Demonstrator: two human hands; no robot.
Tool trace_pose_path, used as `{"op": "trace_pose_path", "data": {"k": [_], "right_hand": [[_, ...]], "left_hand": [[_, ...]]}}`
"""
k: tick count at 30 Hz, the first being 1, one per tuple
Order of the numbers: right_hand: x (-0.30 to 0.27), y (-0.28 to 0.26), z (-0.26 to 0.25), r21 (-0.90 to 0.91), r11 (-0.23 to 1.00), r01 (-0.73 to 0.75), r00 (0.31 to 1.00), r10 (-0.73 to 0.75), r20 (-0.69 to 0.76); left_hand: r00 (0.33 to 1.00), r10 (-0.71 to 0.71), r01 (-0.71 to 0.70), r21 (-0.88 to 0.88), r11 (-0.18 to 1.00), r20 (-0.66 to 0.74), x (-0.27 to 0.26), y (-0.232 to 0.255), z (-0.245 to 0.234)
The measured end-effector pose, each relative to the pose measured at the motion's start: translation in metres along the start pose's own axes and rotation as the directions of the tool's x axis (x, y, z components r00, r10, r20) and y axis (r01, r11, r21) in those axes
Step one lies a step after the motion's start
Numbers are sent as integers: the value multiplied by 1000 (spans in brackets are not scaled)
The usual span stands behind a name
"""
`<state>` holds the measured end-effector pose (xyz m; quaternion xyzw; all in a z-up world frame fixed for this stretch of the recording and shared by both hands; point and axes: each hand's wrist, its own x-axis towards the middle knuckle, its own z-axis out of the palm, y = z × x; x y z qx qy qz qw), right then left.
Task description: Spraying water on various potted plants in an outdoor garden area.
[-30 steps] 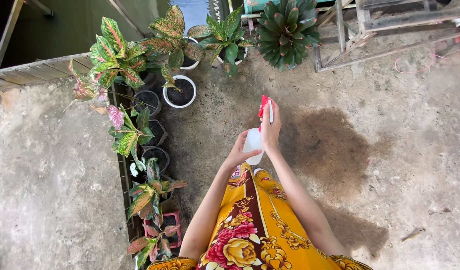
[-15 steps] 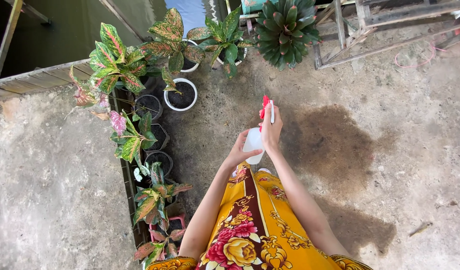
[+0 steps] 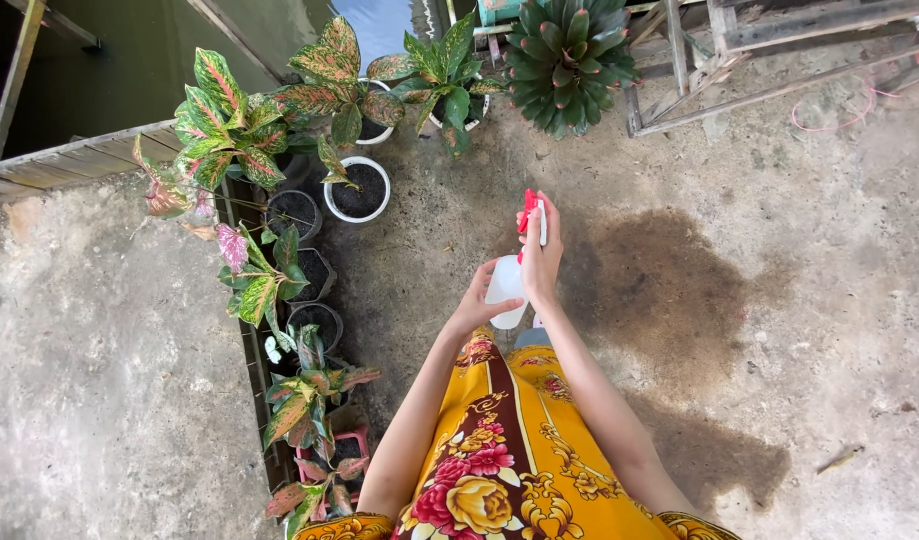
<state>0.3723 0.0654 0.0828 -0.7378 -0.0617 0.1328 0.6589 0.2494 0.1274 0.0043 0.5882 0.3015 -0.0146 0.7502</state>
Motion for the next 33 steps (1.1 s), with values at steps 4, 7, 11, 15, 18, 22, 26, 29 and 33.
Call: {"op": "trace_pose_path", "data": {"k": [4,7,11,15,18,22,26,29,33], "right_hand": [[13,5,-15,-18,1000,-15,1000,14,-10],[26,10,-26,-37,999,-21,1000,21,-4],[37,19,-41,-58,998,-34,999,33,-25],[39,4,-57,-63,997,-37,999,37,-4],[43,4,-64,-61,998,-33,999,33,6],[43,10,-73,-80,996,-34,999,36,34],[44,13,-78,-75,996,-36,999,39,35],[45,13,-82,-71,997,-34,999,36,20],[53,30,-93,-54,998,-39,999,38,-14]], "left_hand": [[1000,-14,14,-13,1000,-8,4,8,19],[1000,-19,19,-20,1000,-3,10,10,34],[999,-36,35,-23,999,-10,5,25,58],[999,-49,49,-43,998,-16,18,12,72],[999,-48,48,-41,998,-17,20,12,82],[997,-63,62,-23,998,-40,22,0,85],[997,-61,60,-14,998,-55,25,-9,87],[997,-62,62,-15,998,-54,27,-14,92],[998,-58,58,-13,998,-28,30,-12,102]]}}
